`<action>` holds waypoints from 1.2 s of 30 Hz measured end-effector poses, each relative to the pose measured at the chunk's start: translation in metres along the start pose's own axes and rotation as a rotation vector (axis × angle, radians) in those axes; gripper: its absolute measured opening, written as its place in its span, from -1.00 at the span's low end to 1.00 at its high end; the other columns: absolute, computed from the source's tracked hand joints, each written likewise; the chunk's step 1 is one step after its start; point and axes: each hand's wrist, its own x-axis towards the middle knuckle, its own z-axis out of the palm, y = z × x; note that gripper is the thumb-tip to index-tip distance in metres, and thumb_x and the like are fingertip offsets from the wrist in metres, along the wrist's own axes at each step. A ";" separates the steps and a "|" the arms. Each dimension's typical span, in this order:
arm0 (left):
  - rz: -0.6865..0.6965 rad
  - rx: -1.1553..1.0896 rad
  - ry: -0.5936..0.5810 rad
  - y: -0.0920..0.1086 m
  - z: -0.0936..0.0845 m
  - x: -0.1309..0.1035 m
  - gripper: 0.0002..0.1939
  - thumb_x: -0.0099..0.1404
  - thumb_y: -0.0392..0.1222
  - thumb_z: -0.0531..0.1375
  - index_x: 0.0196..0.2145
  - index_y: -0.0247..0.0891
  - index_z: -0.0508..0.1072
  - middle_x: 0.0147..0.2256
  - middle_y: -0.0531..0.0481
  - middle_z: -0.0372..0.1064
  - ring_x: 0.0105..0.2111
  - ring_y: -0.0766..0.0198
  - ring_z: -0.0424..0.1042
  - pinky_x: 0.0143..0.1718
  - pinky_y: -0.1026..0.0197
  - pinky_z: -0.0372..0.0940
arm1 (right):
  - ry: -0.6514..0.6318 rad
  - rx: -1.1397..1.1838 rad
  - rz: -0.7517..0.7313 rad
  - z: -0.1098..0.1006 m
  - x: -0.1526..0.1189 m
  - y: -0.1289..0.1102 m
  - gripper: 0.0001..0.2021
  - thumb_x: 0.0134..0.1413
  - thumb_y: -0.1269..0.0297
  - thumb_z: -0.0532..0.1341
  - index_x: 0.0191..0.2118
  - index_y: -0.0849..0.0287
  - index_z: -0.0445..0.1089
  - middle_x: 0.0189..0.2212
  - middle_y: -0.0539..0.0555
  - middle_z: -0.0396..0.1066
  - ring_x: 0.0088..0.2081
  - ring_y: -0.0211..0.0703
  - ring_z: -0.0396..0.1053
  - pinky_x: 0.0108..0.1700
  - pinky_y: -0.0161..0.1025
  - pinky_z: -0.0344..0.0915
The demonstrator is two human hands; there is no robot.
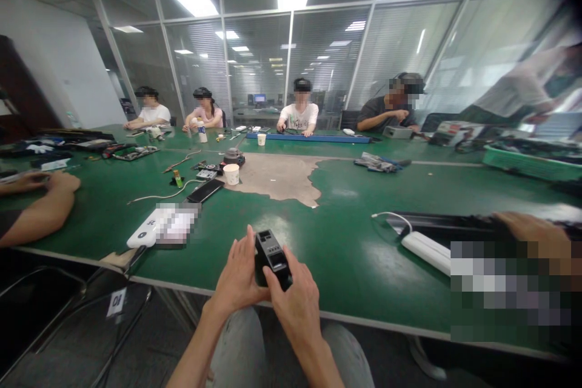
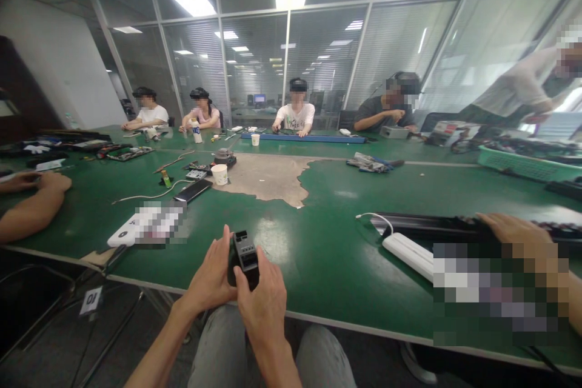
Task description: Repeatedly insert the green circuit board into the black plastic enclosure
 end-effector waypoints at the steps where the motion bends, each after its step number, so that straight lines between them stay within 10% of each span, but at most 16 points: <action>1: -0.008 0.006 -0.002 0.000 0.000 0.000 0.34 0.00 0.04 0.34 0.34 -0.30 -0.61 0.30 -0.36 -0.04 0.30 -0.18 -0.02 0.28 -0.36 -0.14 | 0.017 0.028 0.001 -0.004 0.004 -0.001 -0.46 0.14 0.08 0.21 0.17 0.28 0.29 0.00 0.26 0.45 -0.01 0.09 0.40 0.03 0.01 0.34; 7: -0.010 0.074 -0.057 -0.008 0.002 -0.001 0.41 -0.14 0.41 0.32 0.38 -0.27 -0.38 0.34 -0.35 -0.13 0.33 -0.21 -0.08 0.30 -0.33 -0.17 | 0.123 0.057 0.093 -0.030 0.020 0.020 -0.44 0.12 -0.01 0.20 0.17 0.20 0.29 0.00 0.23 0.45 -0.04 0.05 0.43 0.01 -0.04 0.34; 17: -0.026 0.116 -0.045 -0.012 0.007 -0.001 0.29 -0.15 0.48 0.28 0.33 -0.31 -0.10 0.33 -0.36 -0.08 0.33 -0.22 -0.08 0.31 -0.32 -0.16 | 0.039 -0.052 0.165 -0.032 0.021 0.067 -0.47 0.12 -0.01 0.18 0.14 0.18 0.31 -0.05 0.20 0.47 -0.07 0.05 0.43 -0.01 -0.03 0.34; 36: -0.019 0.139 -0.056 -0.011 0.007 0.000 0.20 -0.17 0.46 0.30 0.27 -0.27 0.05 0.32 -0.37 -0.06 0.33 -0.21 -0.06 0.30 -0.35 -0.13 | 0.024 -0.046 0.142 -0.032 0.012 0.065 -0.39 0.16 -0.04 0.15 0.19 0.30 0.28 0.00 0.29 0.44 0.01 0.14 0.39 0.06 0.06 0.31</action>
